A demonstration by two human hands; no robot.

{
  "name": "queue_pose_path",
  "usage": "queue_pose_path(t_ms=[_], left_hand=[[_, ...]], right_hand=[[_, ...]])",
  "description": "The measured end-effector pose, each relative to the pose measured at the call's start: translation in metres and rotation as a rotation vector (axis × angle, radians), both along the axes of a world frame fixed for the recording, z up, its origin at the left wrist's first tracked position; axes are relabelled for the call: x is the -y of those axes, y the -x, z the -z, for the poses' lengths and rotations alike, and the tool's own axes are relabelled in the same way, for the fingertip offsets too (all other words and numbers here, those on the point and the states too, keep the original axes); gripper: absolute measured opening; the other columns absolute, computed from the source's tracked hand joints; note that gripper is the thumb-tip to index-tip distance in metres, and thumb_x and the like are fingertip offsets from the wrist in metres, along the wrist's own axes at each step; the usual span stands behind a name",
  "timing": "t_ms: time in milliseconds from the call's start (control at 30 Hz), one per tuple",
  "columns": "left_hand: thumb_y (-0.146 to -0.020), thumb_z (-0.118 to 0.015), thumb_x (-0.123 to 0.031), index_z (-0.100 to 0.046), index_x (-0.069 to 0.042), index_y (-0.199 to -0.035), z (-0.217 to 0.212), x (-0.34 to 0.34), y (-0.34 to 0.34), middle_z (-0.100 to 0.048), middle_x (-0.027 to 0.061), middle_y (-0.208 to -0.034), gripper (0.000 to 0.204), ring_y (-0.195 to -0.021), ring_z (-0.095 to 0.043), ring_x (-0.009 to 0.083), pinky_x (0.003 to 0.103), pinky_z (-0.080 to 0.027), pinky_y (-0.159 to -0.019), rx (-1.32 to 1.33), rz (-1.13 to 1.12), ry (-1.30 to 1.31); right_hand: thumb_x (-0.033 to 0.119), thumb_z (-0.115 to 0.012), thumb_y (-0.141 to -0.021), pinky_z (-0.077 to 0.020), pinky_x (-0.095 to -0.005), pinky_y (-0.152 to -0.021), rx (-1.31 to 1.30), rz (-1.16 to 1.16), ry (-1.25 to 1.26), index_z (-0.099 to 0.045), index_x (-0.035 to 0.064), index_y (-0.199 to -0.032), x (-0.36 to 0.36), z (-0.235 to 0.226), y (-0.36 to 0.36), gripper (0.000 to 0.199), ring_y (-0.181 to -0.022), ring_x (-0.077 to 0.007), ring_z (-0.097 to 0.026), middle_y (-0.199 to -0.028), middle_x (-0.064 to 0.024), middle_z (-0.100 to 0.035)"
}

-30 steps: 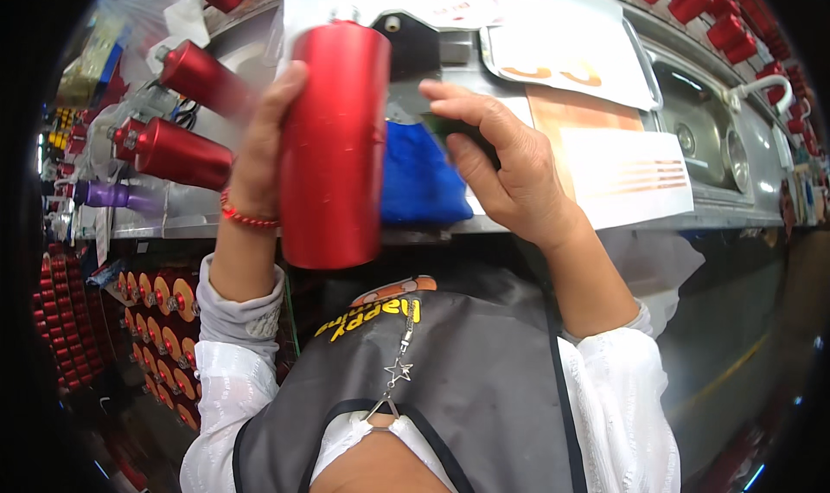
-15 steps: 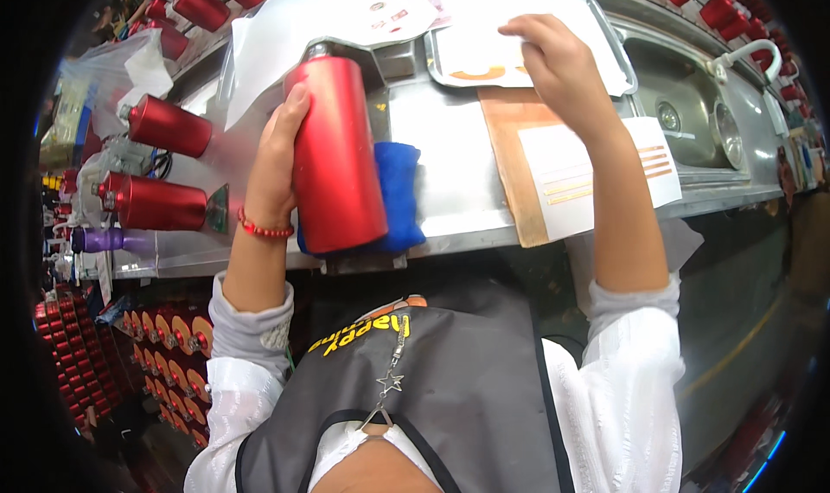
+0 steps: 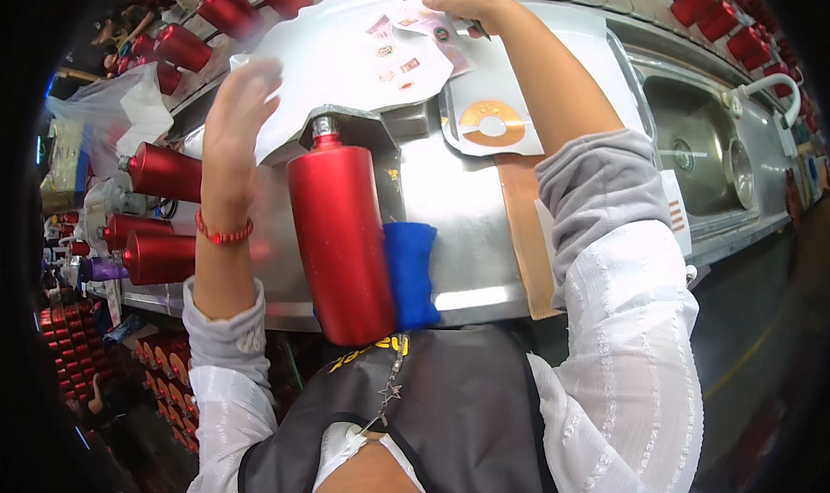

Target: The person applies a gold neck label to a red cylindrical bottle, smooths it with a green squeegee, then applies a full-body red label and trims the edges. They use scissors to cut a sheet of printed labels and continue handling the bottles and label sheets.

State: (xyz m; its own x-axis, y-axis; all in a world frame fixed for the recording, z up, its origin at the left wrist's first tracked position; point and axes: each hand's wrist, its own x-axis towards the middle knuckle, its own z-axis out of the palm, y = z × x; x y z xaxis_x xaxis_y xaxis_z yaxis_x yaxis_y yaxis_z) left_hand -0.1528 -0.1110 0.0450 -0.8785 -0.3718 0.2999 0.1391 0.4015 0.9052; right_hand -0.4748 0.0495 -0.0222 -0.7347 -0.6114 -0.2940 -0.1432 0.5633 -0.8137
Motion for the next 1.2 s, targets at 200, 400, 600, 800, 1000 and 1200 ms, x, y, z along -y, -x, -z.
queue_pose_path(t_ms=[200, 400, 600, 800, 1000, 1200], left_hand=[[-0.097, -0.057, -0.028, -0.061, -0.007, -0.125, 0.013, 0.048, 0.114, -0.060, 0.0055, -0.124, 0.036, -0.119, -0.052, 0.0168, 0.033, -0.039, -0.103, 0.193, 0.113, 0.113], [-0.090, -0.063, -0.029, -0.054, -0.008, -0.134, 0.047, 0.050, 0.182, -0.053, 0.0177, -0.137, 0.050, -0.121, -0.054, 0.0298, 0.034, -0.042, -0.102, 0.317, 0.138, 0.525], [-0.085, -0.063, -0.031, -0.069, -0.006, -0.098, 0.055, 0.048, 0.207, -0.072, 0.0111, -0.096, 0.029, -0.092, -0.068, 0.0262, 0.039, -0.051, -0.083, 0.357, 0.176, 0.497], [-0.087, -0.062, -0.022, -0.068, -0.006, -0.098, 0.058, 0.036, 0.203, -0.070, 0.0147, -0.087, 0.020, -0.078, -0.069, 0.0265, 0.036, -0.054, -0.073, 0.247, 0.093, 0.581], [-0.083, -0.060, -0.023, -0.073, -0.020, -0.092, 0.077, 0.025, 0.212, -0.072, 0.0057, -0.098, 0.016, -0.104, -0.065, 0.0271, 0.049, -0.041, -0.095, 0.256, -0.002, 0.595], [-0.085, -0.059, -0.019, -0.072, -0.017, -0.095, 0.074, 0.024, 0.205, -0.072, 0.0056, -0.100, 0.017, -0.105, -0.065, 0.0270, 0.047, -0.039, -0.095, 0.274, -0.016, 0.545]], right_hand=[[0.032, -0.073, -0.086, -0.0358, -0.0259, -0.068, -0.292, -0.238, -0.123, -0.065, 0.0124, -0.116, 0.031, -0.014, 0.031, 0.036, -0.089, -0.0101, -0.054, -0.099, 0.0000, -0.064], [0.022, -0.072, -0.084, -0.0406, -0.0270, -0.079, -0.383, -0.427, -0.007, -0.061, 0.0085, -0.093, 0.025, -0.017, 0.044, 0.020, -0.088, -0.0123, -0.055, -0.088, 0.0000, -0.061], [0.014, -0.075, -0.078, -0.0449, -0.0338, -0.089, -0.651, -0.489, 0.111, -0.062, 0.0045, -0.104, 0.014, -0.024, 0.034, 0.030, -0.101, -0.0218, -0.056, -0.106, -0.0084, -0.061], [0.005, -0.078, -0.067, -0.0419, -0.0434, -0.093, -1.023, -0.686, 0.204, -0.059, 0.0076, -0.099, 0.034, -0.029, 0.017, 0.037, -0.108, -0.0373, -0.050, -0.109, -0.0148, -0.053], [-0.004, -0.072, -0.067, -0.0420, -0.0419, -0.085, -1.100, -0.685, 0.232, -0.051, 0.0007, -0.079, 0.033, -0.040, -0.006, 0.025, -0.098, -0.0343, -0.050, -0.096, -0.0130, -0.050], [-0.005, -0.068, -0.071, -0.0427, -0.0431, -0.088, -1.325, -0.654, 0.307, -0.049, -0.0017, -0.082, 0.029, -0.044, -0.025, 0.022, -0.103, -0.0361, -0.050, -0.099, -0.0146, -0.051]])
